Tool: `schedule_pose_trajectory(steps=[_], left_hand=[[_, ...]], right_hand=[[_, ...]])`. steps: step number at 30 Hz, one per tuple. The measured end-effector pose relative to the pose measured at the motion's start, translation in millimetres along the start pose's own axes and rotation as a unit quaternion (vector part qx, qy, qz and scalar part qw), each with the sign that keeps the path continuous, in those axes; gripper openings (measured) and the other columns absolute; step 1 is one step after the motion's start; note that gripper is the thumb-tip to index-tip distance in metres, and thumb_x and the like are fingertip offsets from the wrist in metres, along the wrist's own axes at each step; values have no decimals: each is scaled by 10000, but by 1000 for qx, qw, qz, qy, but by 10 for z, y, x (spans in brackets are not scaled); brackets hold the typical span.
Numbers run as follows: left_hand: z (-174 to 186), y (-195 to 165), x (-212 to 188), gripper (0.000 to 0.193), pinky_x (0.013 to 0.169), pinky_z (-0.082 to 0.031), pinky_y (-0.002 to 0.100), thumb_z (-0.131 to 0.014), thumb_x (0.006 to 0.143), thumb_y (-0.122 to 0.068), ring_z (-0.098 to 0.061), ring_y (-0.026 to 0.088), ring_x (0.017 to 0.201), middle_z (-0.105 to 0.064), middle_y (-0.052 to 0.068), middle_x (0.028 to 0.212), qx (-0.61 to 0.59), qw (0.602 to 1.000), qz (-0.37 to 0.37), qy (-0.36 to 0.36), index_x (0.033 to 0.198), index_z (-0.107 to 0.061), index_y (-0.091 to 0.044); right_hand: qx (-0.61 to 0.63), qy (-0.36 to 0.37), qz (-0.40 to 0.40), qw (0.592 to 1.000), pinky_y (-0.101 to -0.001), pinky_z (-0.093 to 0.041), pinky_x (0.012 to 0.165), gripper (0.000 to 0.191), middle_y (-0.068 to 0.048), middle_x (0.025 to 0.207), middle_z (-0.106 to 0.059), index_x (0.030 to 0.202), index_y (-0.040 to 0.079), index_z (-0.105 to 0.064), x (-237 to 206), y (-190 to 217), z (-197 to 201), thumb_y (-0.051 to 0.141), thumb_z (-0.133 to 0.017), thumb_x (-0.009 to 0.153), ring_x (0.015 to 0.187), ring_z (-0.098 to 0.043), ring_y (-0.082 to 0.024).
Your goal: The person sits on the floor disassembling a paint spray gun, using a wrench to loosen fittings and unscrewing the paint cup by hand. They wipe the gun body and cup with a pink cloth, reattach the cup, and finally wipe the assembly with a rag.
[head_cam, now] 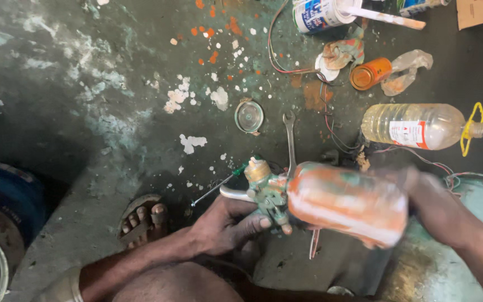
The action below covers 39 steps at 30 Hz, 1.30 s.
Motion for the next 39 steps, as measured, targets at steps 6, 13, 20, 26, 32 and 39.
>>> schedule_pose_trajectory(steps=[6,13,20,26,32,39], left_hand=[[44,-56,6,243,1063,-513,383,-565,1143,-258,-660,190,1203,-734,70,1236,28,995,-95,-12,1223,-735,-104],[14,118,-64,281,680,-523,312,-596,1065,-294,-599,121,749,-672,42,860,-43,991,127,0,1190,-770,-114],[55,102,-58,306,571,-501,261,-586,1046,-309,-582,57,646,-647,-15,786,-78,987,139,-3,1186,-759,-100],[53,-42,-31,278,744,-532,286,-561,1133,-279,-612,91,852,-698,6,986,-18,1000,-2,5,1214,-750,-90],[58,28,-37,277,803,-524,333,-589,1055,-272,-615,142,909,-733,34,1045,-75,989,131,11,1172,-779,-108],[79,-115,7,255,1030,-522,338,-572,1136,-264,-663,141,1149,-737,37,1200,12,997,-75,4,1209,-742,-89]], right_hand=[[-104,-85,129,983,-384,-507,968,684,-257,1250,-598,1399,24,-460,-99,222,161,521,-581,945,1087,-642,-338],[-70,-19,40,997,-385,-517,952,699,-262,1255,-592,1390,33,-459,-108,15,-83,563,-566,948,1079,-648,-340],[-151,-83,154,973,-385,-526,936,715,-267,1260,-586,1381,41,-458,-208,161,150,604,-551,950,1071,-653,-343],[-47,25,6,999,-386,-533,922,731,-272,1265,-581,1374,49,-458,-38,97,42,639,-538,952,1064,-658,-344],[-145,-78,153,974,-386,-541,908,747,-276,1269,-576,1366,56,-457,-124,201,196,675,-525,953,1058,-662,-346],[-2,-49,-93,994,-429,-584,811,868,-261,1227,-671,1376,62,-553,-279,-385,-78,781,-532,890,964,-701,-355]])
Point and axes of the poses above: each hand's wrist, its own x-axis towards the middle knuckle, its own z-axis out of the back of the hand, y = z × x, the point moved 3 cm from there along x, towards the middle knuckle
